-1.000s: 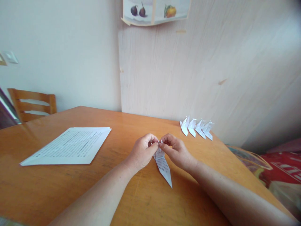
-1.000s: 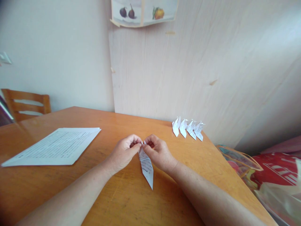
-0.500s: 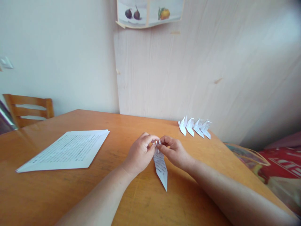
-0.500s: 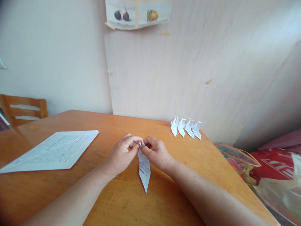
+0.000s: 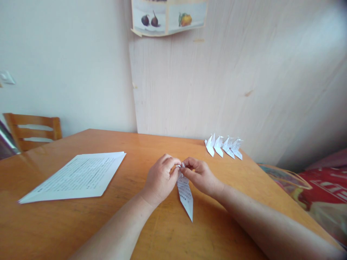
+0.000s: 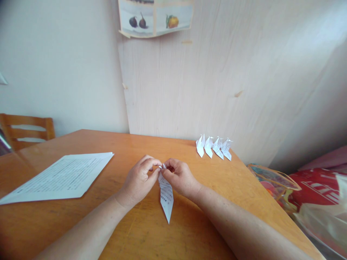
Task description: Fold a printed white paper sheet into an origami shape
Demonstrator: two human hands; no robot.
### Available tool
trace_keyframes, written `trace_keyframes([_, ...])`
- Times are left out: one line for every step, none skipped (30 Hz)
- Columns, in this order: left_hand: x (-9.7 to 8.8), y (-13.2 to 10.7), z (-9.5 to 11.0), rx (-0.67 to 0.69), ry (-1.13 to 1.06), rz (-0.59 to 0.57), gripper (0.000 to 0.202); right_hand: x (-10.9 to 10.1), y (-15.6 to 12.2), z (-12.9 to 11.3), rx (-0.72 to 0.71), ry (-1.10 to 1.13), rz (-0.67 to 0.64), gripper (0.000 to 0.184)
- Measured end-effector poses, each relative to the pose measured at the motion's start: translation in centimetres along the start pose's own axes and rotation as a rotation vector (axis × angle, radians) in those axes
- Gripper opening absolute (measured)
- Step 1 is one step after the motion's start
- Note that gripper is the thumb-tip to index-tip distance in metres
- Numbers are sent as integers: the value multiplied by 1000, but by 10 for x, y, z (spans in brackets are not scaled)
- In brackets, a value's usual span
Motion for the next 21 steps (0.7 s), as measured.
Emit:
trace_keyframes([0, 0, 0, 3, -1, 2, 15, 0, 0, 0, -3, 1, 1, 14])
trace_keyframes([0, 0, 0, 5, -2, 5, 15, 0, 0, 0, -4, 3, 2, 13])
trace_keyframes([0, 0, 0, 8, -2, 7, 15, 0, 0, 1, -4, 7, 4, 13])
trace_keyframes([0, -1, 0, 10, 0, 11, 15, 0, 0, 1, -3, 12, 6, 13])
trace_keyframes([0, -1, 0, 10, 2, 15, 15, 1, 0, 1, 0, 17, 7, 13])
trace_keyframes([0, -1, 0, 10, 4, 20, 15, 1, 0, 1, 1, 21, 9, 13])
trace_keyframes([0, -1, 0, 9, 7, 22, 15, 1, 0, 1, 2, 23, 11, 13])
trace_keyframes([0, -1, 0, 9, 9, 25, 15, 1, 0, 1, 3, 24, 12, 13])
trace_keyframes([0, -2, -1, 9, 11, 27, 14, 1, 0, 1, 4, 24, 12, 13])
trace_keyframes([0, -2, -1, 8, 13, 29, 14, 1, 0, 1, 5, 23, 12, 14])
trace_keyframes([0, -2, -1, 5, 14, 30, 14, 1, 0, 1, 6, 24, 11, 14])
trace_keyframes([0, -2, -1, 0, 14, 31, 14, 1, 0, 1, 7, 26, 12, 14])
trace_keyframes([1, -2, -1, -6, 14, 30, 14, 1, 0, 1, 8, 29, 14, 14])
trace_keyframes([1, -2, -1, -12, 13, 29, 14, 1, 0, 1, 10, 33, 16, 15])
trace_keyframes([1, -2, -1, -18, 13, 26, 14, 1, 0, 2, 12, 36, 18, 15])
trace_keyframes([1, -2, -1, -21, 12, 24, 14, 2, 0, 2, 14, 38, 20, 15])
trace_keyframes([1, -2, -1, -24, 12, 24, 13, 2, 0, 3, 16, 38, 21, 16])
trace_keyframes([1, -2, -1, -26, 13, 24, 13, 2, 0, 4, 17, 36, 24, 16])
trace_keyframes([1, -2, -1, -27, 15, 24, 13, 2, 0, 4, 17, 33, 27, 16])
trace_keyframes([2, -2, -1, -27, 18, 24, 13, 2, 0, 5, 16, 29, 32, 17])
trace_keyframes([2, -2, -1, -26, 20, 23, 13, 2, 0, 5, 14, 27, 37, 17])
Point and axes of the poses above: each hand's wrist, its own y-axis towards the middle knuckle, its own x-axis out of the palm, z = x × y, the point moved 1 cm from there along y, towards the middle knuckle, and after that the axes turned 7 degrees about y, right-handed, at the moved point
